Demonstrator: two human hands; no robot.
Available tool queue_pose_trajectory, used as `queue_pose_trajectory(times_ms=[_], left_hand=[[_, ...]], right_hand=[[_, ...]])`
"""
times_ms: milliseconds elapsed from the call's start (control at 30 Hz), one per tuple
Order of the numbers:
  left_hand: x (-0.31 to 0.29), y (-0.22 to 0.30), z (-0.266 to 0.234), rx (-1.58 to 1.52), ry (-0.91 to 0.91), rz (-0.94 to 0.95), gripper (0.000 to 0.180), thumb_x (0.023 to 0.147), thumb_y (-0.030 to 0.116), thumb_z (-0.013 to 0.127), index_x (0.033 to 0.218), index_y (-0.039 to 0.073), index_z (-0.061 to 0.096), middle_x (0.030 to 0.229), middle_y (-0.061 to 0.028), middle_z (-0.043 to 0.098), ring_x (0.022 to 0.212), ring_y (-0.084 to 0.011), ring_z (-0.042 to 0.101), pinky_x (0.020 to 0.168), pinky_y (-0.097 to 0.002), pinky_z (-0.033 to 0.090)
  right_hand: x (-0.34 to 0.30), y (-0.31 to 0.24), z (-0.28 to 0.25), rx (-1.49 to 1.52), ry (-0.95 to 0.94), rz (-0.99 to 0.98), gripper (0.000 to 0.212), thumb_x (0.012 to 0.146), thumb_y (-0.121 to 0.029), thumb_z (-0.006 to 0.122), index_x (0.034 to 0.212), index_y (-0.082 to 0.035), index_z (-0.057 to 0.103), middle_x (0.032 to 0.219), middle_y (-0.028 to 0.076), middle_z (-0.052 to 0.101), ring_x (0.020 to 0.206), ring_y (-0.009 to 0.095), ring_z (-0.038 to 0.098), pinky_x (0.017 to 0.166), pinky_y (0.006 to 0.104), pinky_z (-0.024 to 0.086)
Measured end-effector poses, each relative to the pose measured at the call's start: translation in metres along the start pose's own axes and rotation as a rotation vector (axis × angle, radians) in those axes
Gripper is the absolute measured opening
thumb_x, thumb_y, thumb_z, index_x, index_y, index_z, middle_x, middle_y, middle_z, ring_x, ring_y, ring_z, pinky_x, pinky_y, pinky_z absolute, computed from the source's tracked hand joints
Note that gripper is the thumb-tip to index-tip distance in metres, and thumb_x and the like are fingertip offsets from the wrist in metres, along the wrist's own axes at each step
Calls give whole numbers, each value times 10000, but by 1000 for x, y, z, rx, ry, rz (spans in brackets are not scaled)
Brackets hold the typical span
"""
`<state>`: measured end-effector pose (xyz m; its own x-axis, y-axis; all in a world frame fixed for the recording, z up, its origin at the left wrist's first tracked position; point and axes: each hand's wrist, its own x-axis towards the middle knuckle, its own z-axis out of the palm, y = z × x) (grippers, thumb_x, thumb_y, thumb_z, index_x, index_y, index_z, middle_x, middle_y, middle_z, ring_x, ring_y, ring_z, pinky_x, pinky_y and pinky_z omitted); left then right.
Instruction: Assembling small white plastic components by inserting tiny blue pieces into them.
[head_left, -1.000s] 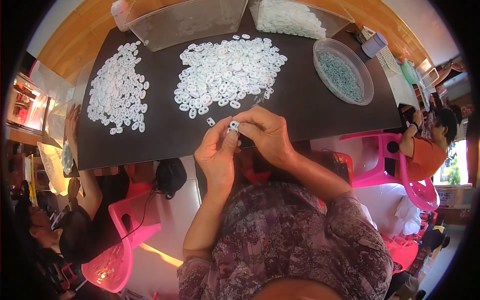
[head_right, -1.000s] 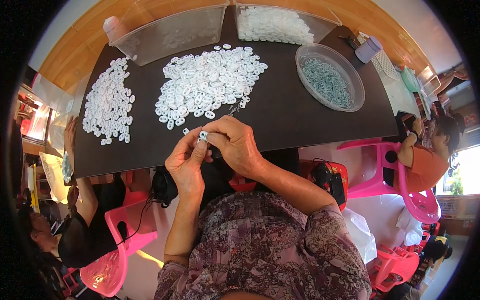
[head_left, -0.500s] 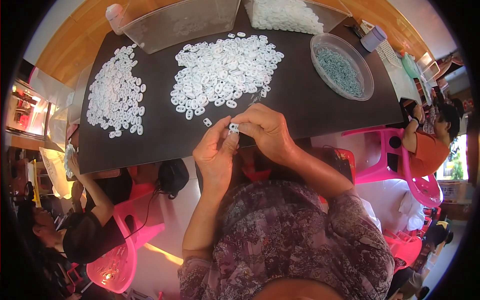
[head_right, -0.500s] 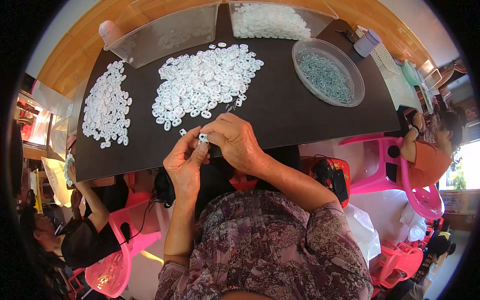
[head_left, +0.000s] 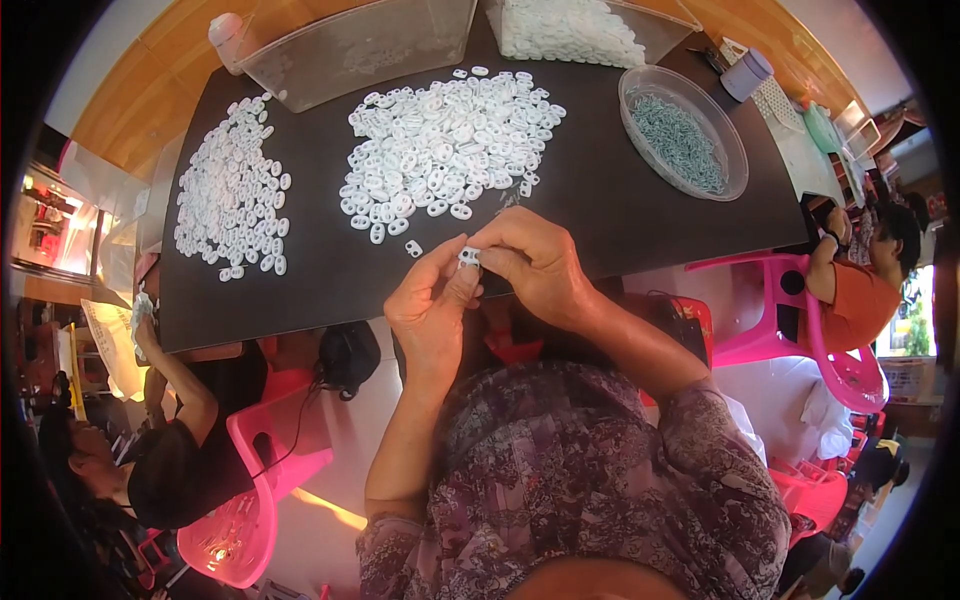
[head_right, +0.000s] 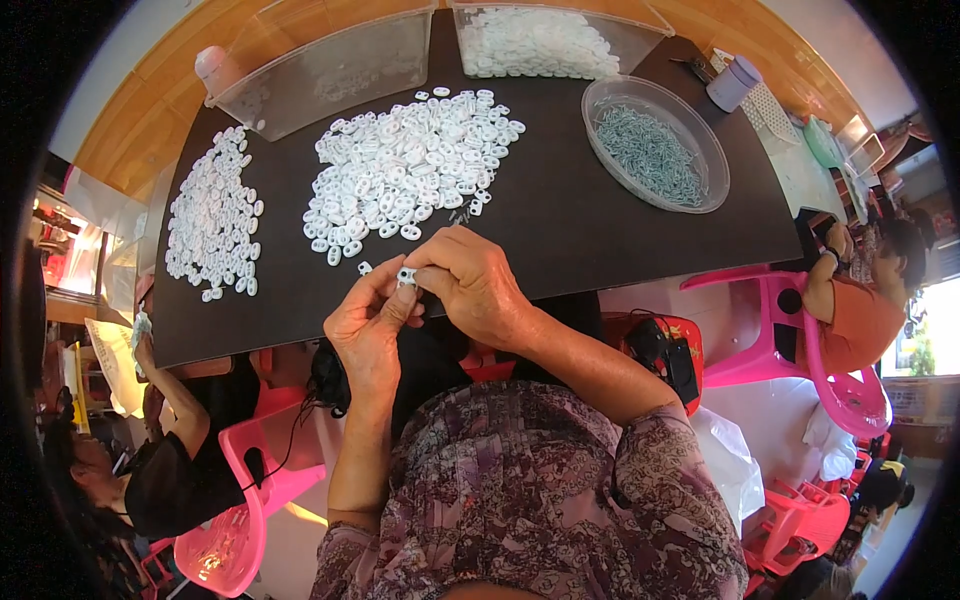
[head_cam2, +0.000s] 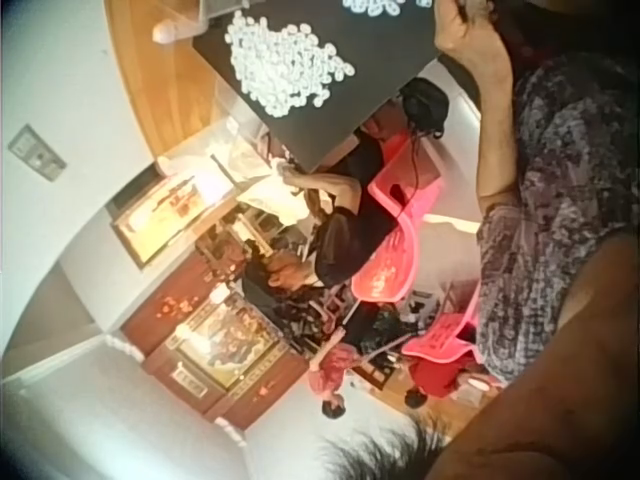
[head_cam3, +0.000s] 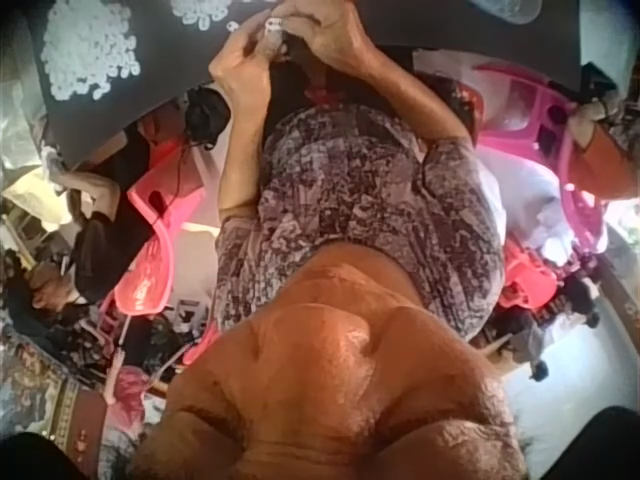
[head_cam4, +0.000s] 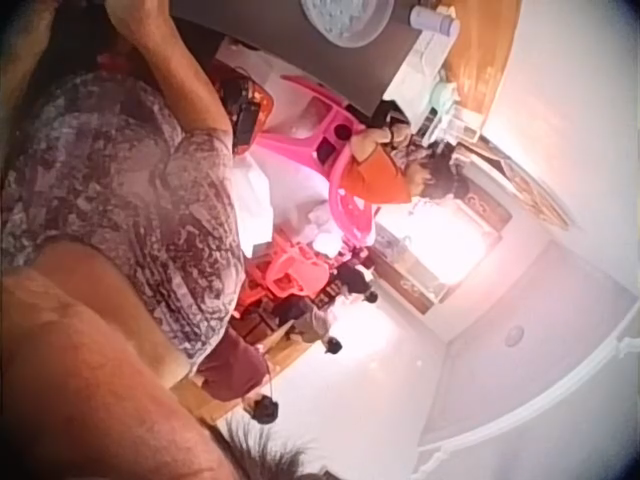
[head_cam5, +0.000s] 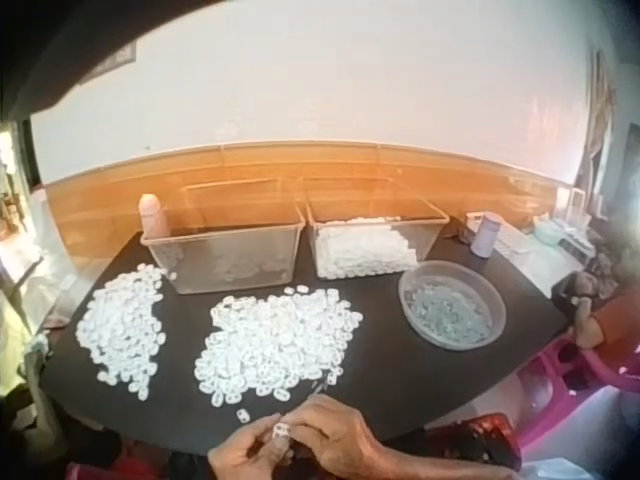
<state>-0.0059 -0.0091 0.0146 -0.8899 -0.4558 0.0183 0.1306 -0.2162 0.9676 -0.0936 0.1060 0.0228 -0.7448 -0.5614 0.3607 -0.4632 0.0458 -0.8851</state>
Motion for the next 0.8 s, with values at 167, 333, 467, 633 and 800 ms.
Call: queue_pose_trajectory(times_ms=[167,333,467,633,800], left_hand=[[2,-2,-1,-103,-5,24,274,854,0,590,1122,-54,581,848,-49,609,681,-90,548,618,-210,469],[2,1,4,-137,26,51,247,872,9,574,1105,-72,587,842,-61,613,675,-98,542,623,-213,463],[0,-3,7,-136,30,68,241,870,10,578,1097,-71,594,851,-65,615,675,-96,538,630,-215,464],[1,-9,7,-81,78,177,221,854,41,605,1050,-61,618,774,-58,597,623,-109,519,575,-219,449],[-1,-9,11,-101,95,221,218,859,63,608,1040,-59,619,785,-44,581,629,-98,509,569,-213,442]], right_hand=[[0,-8,-3,-96,-60,-97,182,693,-7,647,855,-55,578,726,48,549,688,203,521,624,312,428],[0,-8,-2,-110,-26,-162,215,679,-7,660,876,-42,580,740,45,557,680,193,515,615,306,425],[-4,-2,0,-117,35,-216,244,672,4,663,902,-34,589,755,50,569,657,186,512,602,303,426],[-7,-1,2,-73,54,-206,281,660,38,658,928,-22,599,726,52,566,641,184,512,591,296,428],[-9,-4,3,-46,69,-215,291,657,55,652,938,-4,604,705,49,575,644,177,520,595,292,432]])
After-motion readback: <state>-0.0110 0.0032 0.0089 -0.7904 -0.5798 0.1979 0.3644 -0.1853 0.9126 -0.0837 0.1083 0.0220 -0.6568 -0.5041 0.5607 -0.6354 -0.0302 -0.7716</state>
